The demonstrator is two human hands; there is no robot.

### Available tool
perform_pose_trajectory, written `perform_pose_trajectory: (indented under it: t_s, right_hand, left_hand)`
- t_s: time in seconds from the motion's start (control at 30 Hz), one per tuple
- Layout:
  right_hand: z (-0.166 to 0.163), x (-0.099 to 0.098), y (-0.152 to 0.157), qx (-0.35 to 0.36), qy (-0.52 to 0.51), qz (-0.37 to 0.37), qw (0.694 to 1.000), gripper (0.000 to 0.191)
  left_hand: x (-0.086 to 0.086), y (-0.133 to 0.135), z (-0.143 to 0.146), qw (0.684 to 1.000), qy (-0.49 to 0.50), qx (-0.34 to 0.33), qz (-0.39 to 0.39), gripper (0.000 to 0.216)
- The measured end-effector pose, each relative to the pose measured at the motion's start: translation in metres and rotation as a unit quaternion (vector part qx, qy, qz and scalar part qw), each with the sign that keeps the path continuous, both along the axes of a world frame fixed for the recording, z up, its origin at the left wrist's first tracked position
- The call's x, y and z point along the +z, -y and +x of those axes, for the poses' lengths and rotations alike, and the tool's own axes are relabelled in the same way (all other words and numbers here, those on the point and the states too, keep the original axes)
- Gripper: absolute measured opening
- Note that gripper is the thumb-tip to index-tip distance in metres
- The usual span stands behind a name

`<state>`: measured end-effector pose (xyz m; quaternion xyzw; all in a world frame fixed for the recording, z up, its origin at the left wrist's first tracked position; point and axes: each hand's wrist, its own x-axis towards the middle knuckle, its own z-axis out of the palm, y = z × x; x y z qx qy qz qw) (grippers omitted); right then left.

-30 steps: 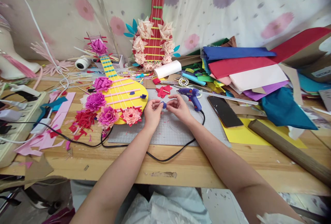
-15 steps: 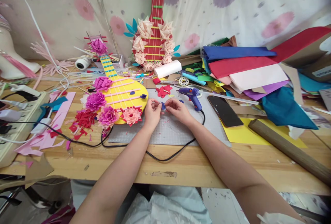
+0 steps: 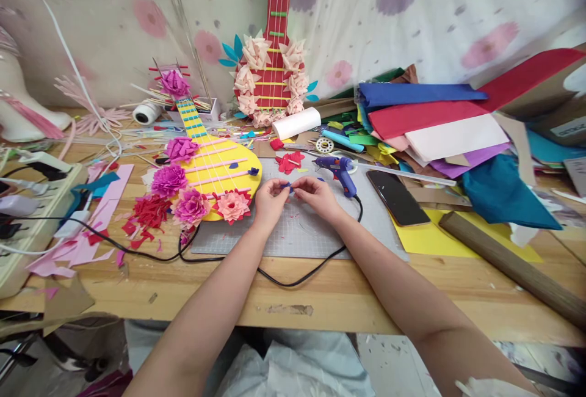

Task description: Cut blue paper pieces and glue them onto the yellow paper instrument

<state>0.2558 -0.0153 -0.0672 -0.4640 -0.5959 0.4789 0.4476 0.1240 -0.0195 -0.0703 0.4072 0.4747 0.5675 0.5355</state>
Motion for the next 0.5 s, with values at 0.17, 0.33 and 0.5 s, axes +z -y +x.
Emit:
perform_pose_trajectory:
  t_s: [0.17,0.33,0.5]
  right_hand:
    - [0.003,0.001,-0.001,-0.017,0.006,0.010,1.000,0.018]
    - [0.034,0.020,0.004,-0.012,0.067,-0.004,0.998,0.021]
    - [0.091,0.053,0.021,0.080,0.210,-0.118,0.967,0.027]
  left_hand:
    - [-0.004,-0.001,0.000,1.000,-0.014,0.004,0.014,0.017]
    - [-0.008,-0.002,-0.001,0.998,-0.058,0.013,0.038,0.017]
    - [-0.007,-0.001,-0.003,0.995,-0.082,0.020,0.045,0.020]
